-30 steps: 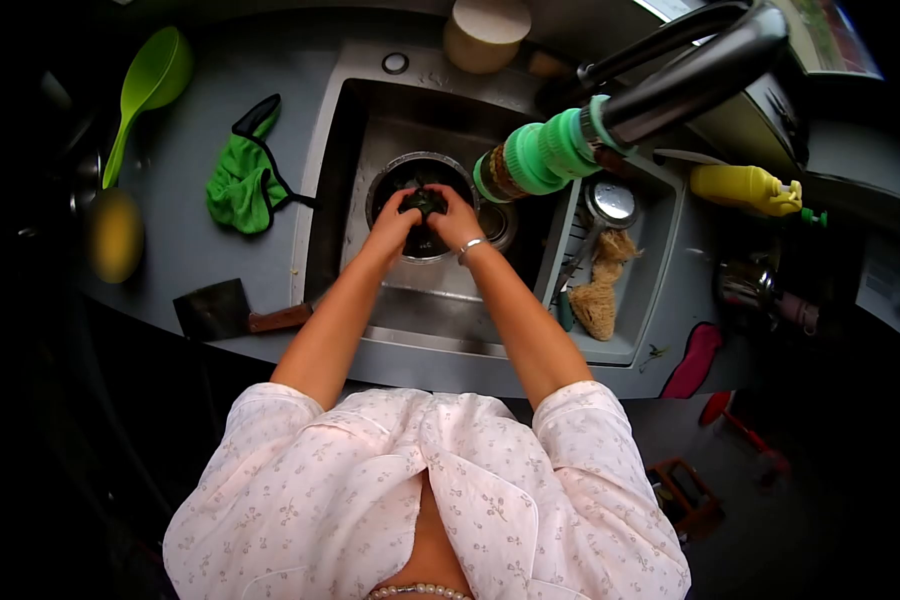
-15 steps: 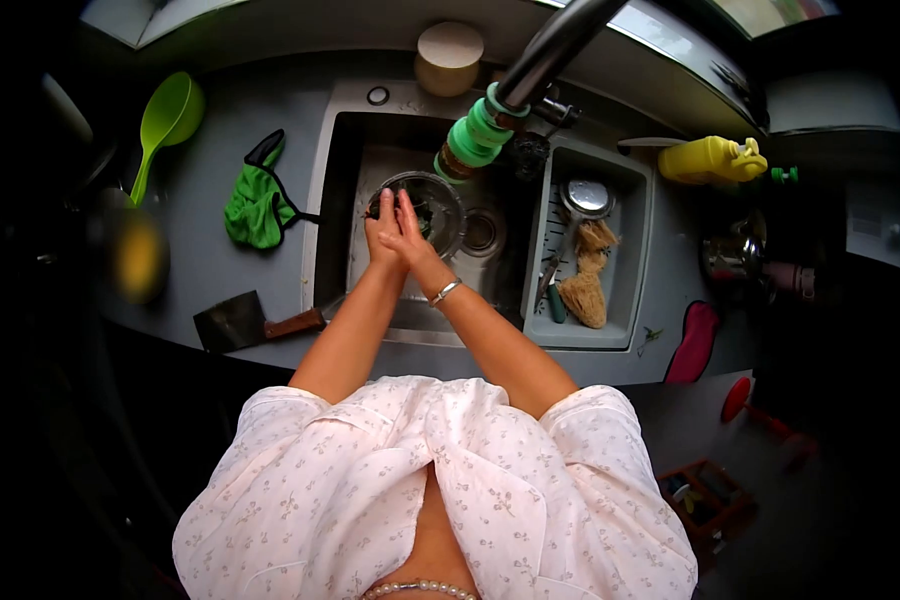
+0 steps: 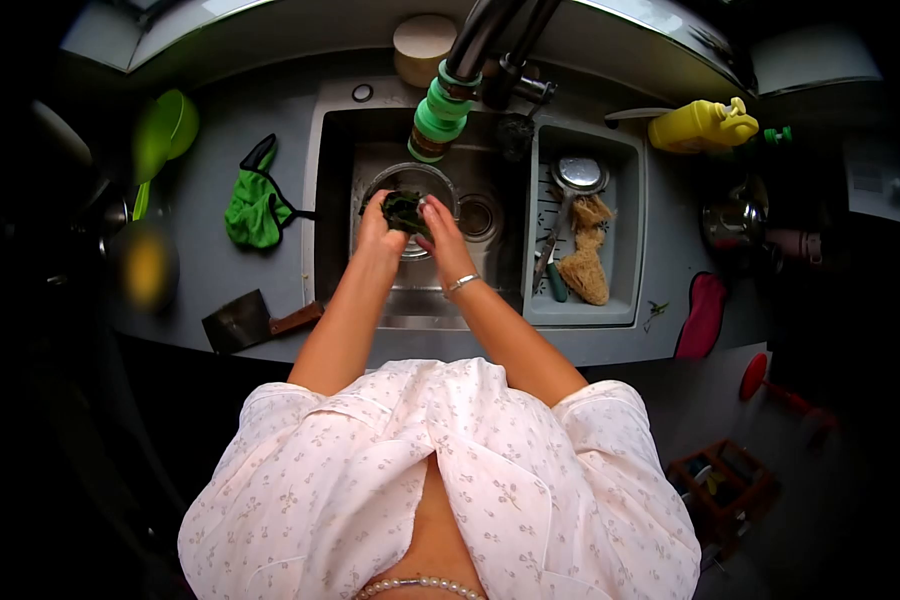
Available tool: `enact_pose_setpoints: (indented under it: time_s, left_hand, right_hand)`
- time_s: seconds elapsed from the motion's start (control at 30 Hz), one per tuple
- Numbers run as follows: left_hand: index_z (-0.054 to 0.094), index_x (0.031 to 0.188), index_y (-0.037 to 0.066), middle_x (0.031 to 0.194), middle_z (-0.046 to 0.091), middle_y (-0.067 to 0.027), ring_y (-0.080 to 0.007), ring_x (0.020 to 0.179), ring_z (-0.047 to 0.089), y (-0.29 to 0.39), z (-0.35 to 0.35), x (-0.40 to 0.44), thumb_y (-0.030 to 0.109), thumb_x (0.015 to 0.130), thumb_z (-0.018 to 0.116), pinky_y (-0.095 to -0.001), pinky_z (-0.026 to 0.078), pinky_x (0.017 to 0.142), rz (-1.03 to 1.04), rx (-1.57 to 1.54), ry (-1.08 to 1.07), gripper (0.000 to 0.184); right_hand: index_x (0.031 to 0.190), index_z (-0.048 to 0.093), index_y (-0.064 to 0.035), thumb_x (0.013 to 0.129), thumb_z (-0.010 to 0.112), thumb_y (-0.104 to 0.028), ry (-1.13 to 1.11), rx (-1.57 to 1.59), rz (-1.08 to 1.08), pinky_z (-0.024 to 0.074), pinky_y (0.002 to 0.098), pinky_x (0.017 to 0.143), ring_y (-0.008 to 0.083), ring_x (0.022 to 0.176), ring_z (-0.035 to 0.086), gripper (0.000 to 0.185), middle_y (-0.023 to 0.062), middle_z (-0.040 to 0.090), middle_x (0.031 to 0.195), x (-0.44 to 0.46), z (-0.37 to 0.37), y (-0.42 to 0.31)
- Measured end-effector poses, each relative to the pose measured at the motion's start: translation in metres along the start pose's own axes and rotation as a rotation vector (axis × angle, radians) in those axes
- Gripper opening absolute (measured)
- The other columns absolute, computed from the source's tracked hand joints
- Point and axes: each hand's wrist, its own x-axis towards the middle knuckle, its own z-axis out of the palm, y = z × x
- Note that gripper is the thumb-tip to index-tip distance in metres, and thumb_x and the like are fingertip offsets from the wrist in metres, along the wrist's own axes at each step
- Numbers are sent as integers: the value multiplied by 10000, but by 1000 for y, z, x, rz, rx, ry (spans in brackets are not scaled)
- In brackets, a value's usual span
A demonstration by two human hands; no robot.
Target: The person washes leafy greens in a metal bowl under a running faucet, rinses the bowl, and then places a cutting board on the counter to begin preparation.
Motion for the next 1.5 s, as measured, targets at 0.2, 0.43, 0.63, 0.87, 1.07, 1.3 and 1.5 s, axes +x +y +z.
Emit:
enact_pose_setpoints:
  time_s: [0.2,0.43,0.63,0.87,1.07,1.3,1.5]
  left_hand:
    - [576,936,63,889,599,-59,-176,790,592,-28,25,-71,35,814,539,-287,495,683,339,385,-74,131]
    - [526,1160,10,1174,524,-59,-171,1066,498,-44,35,-101,53,850,431,-284,408,900,244,342,-191,327]
    - [595,1020,86,1029,565,-19,-122,980,522,-54,40,-110,264,863,575,-263,441,807,99,226,-151,239]
    - [572,830,77,836,570,-18,-109,711,542,-50,30,-83,403,912,473,-247,442,589,184,394,-30,351]
    - [467,819,110,654,451,-32,-117,415,363,-13,-1,-66,408,885,474,-247,242,351,-33,328,170,306]
    - [344,692,145,532,297,-2,-135,350,265,11,-39,-60,317,910,436,-273,176,345,-66,222,247,293]
    - [346,645,162,505,298,4,-130,363,241,26,-52,-62,290,891,462,-270,170,353,-68,174,225,301]
  right_hand:
    - [1232,521,-72,944,373,-442,-42,131,-88,364,271,929,159,1037,497,492,64,553,1125,12,28,-7]
    - [1206,537,-9,962,305,-278,4,-445,-351,302,283,999,210,1205,438,431,122,489,1290,24,10,-11]
    - [1328,392,-65,940,386,-229,70,-796,-503,332,320,984,254,1206,431,421,133,426,1339,26,-11,-17]
    - [1356,351,-103,910,459,-176,-17,-718,-435,364,301,957,223,1169,459,464,106,443,1319,22,0,-8]
    - [1280,449,-76,906,491,-217,-27,-568,-108,397,262,891,162,1050,518,403,68,517,1226,40,-6,3]
    - [1139,570,-115,792,551,-60,-322,-1115,-380,396,336,940,298,1113,502,352,116,532,1199,104,-19,43]
    - [1097,613,-204,707,605,-79,-830,-2101,-297,411,402,936,303,1233,384,410,61,432,1326,157,0,73]
